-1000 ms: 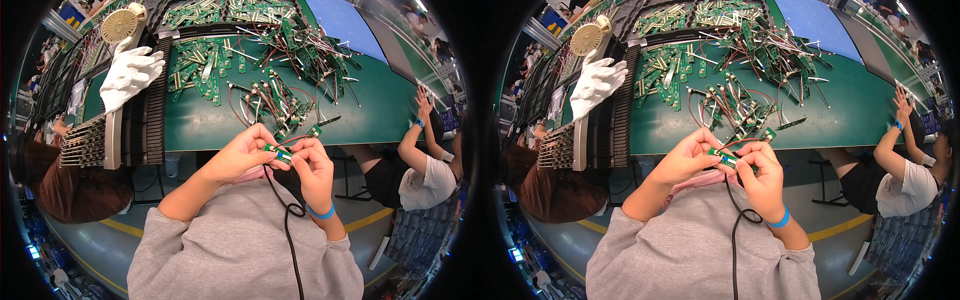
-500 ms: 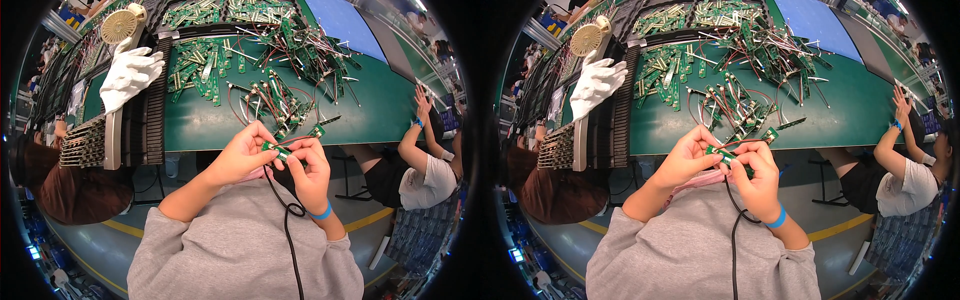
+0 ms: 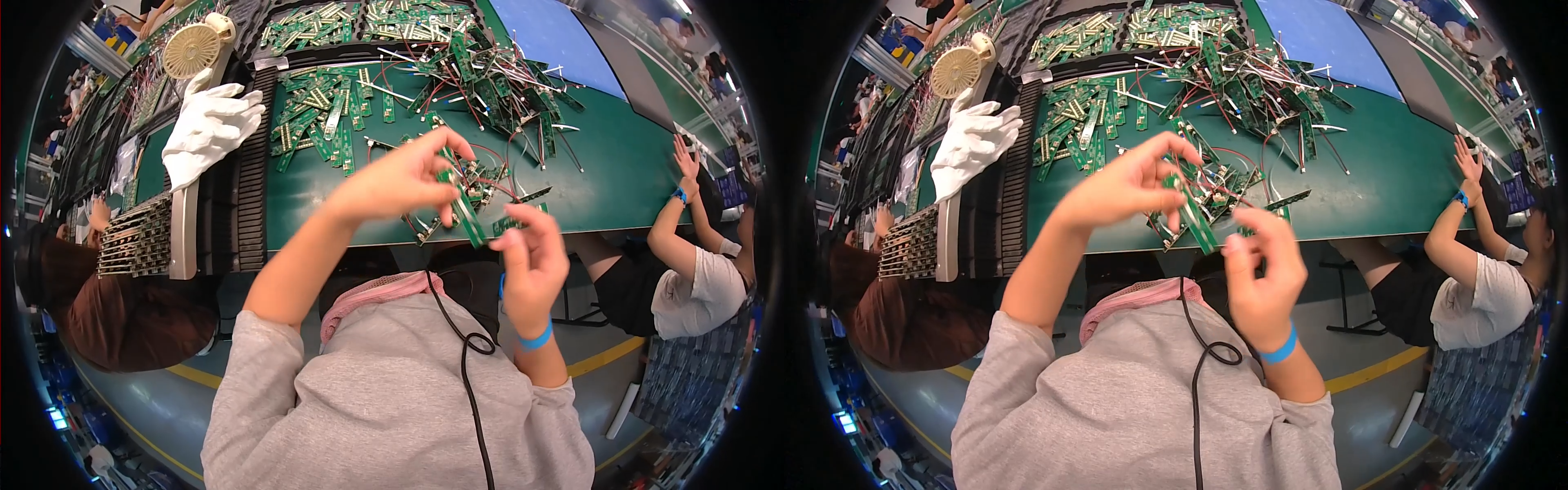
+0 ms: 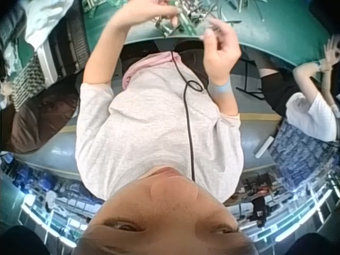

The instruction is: The person assembles electronic components by plugging wire connectors into circuit boards by hand and placing the assembled boards on the table.

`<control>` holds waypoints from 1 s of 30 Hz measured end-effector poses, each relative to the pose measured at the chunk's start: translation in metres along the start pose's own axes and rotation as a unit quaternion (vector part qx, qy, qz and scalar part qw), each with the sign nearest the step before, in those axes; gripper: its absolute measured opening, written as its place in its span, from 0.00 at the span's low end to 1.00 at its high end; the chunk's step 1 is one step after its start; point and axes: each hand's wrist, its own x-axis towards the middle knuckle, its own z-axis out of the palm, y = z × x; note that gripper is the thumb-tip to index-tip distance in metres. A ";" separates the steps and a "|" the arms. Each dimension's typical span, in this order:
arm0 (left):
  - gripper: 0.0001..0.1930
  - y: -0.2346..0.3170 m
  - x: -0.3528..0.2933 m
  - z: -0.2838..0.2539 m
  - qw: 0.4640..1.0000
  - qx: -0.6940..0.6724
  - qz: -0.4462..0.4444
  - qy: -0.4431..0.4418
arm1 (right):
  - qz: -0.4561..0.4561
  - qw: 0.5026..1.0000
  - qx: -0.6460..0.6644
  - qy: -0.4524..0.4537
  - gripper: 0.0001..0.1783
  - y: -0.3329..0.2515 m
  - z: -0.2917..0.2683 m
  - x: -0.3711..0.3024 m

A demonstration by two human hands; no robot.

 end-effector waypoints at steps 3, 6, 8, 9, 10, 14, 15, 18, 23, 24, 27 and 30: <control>0.15 0.001 0.024 -0.032 0.986 0.157 -0.026 0.044 | -0.006 0.995 -0.049 0.082 0.08 0.006 -0.018 0.034; 0.16 0.002 0.034 -0.043 0.929 0.337 -0.056 0.145 | 0.036 0.993 -0.080 0.075 0.10 0.063 -0.052 0.092; 0.16 0.007 0.032 -0.039 0.903 0.381 -0.070 0.183 | 0.019 0.966 -0.245 0.078 0.14 0.105 -0.070 0.130; 0.17 0.005 0.028 -0.043 0.888 0.408 -0.060 0.205 | 0.051 0.956 -0.281 0.062 0.17 0.116 -0.073 0.145; 0.17 0.002 0.024 -0.047 0.871 0.433 -0.050 0.225 | 0.083 0.944 -0.317 0.046 0.19 0.125 -0.075 0.158; 0.15 -0.013 0.002 -0.069 0.861 0.397 -0.041 0.316 | 0.092 0.910 -0.404 -0.009 0.20 0.163 -0.062 0.188; 0.15 -0.019 -0.005 -0.078 0.847 0.402 -0.039 0.345 | 0.062 0.908 -0.415 -0.012 0.19 0.179 -0.064 0.191; 0.13 -0.032 -0.023 -0.103 0.794 0.448 -0.067 0.406 | 0.071 0.925 -0.373 0.004 0.15 0.190 -0.069 0.191; 0.12 -0.062 -0.028 -0.115 0.737 0.508 -0.075 0.440 | 0.131 0.989 -0.043 0.052 0.10 0.155 -0.073 0.162; 0.12 -0.062 -0.022 -0.113 0.735 0.510 -0.078 0.439 | 0.132 0.989 -0.044 0.053 0.10 0.140 -0.072 0.154; 0.12 -0.062 -0.001 -0.109 0.723 0.533 -0.055 0.436 | 0.135 0.981 0.120 0.067 0.15 0.103 -0.073 0.133; 0.16 -0.060 0.030 -0.112 0.700 0.576 -0.075 0.414 | 0.109 0.966 0.230 0.039 0.19 0.093 -0.080 0.114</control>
